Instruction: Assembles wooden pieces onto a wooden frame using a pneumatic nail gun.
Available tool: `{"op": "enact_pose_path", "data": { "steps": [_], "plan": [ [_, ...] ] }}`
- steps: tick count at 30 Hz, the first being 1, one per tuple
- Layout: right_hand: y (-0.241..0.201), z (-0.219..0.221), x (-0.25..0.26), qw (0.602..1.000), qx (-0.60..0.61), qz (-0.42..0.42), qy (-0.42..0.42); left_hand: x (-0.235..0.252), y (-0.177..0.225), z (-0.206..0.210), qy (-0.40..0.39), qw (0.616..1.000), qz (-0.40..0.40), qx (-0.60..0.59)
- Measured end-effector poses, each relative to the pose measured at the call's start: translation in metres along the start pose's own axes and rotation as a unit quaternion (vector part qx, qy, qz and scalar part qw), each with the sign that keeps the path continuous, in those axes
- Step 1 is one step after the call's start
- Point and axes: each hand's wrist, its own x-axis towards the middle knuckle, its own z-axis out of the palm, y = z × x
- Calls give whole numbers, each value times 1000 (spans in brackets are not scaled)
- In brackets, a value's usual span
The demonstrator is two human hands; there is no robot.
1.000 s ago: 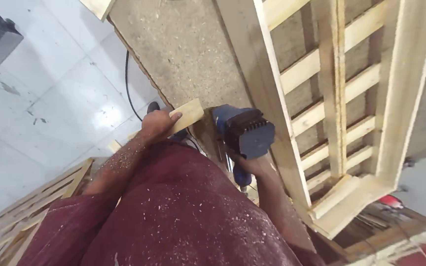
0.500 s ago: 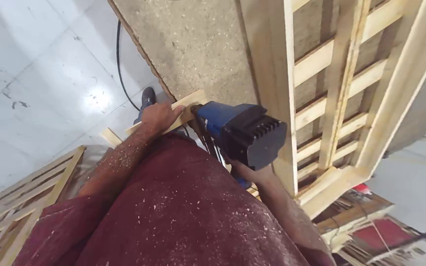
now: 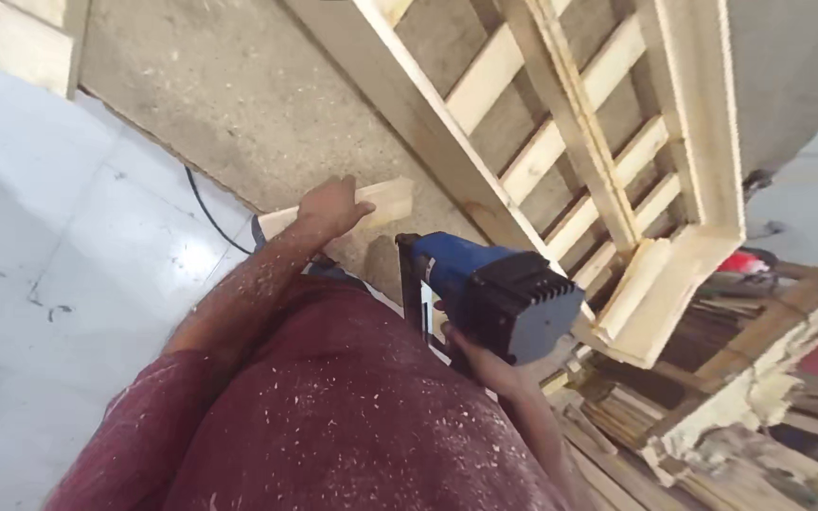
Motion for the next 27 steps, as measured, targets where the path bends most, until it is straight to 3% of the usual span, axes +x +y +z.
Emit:
{"op": "enact_pose_path", "data": {
  "steps": [2, 4, 9, 14, 23, 27],
  "plan": [
    [-6, -1, 2, 999, 32, 24, 13, 8, -3, 14, 78, 993, 81, 30],
    [-5, -5, 8, 998, 56, 14, 13, -8, -25, 18, 105, 985, 122, 66],
    [-17, -9, 37, 998, 56, 0, -14, -50, -84, 47, 164, 980, 109, 32],
    [-47, -4, 70, 999, 22, -7, -24, -42, -87, 65, 252, 960, 116, 48],
    [-77, 7, 93, 998, 41, 12, -45, -42, -92, 67, 287, 947, 144, 18],
    [-76, 17, 107, 998, -14, 19, -56, -41, -93, 66, 294, 945, 145, 14]
  ]
}}
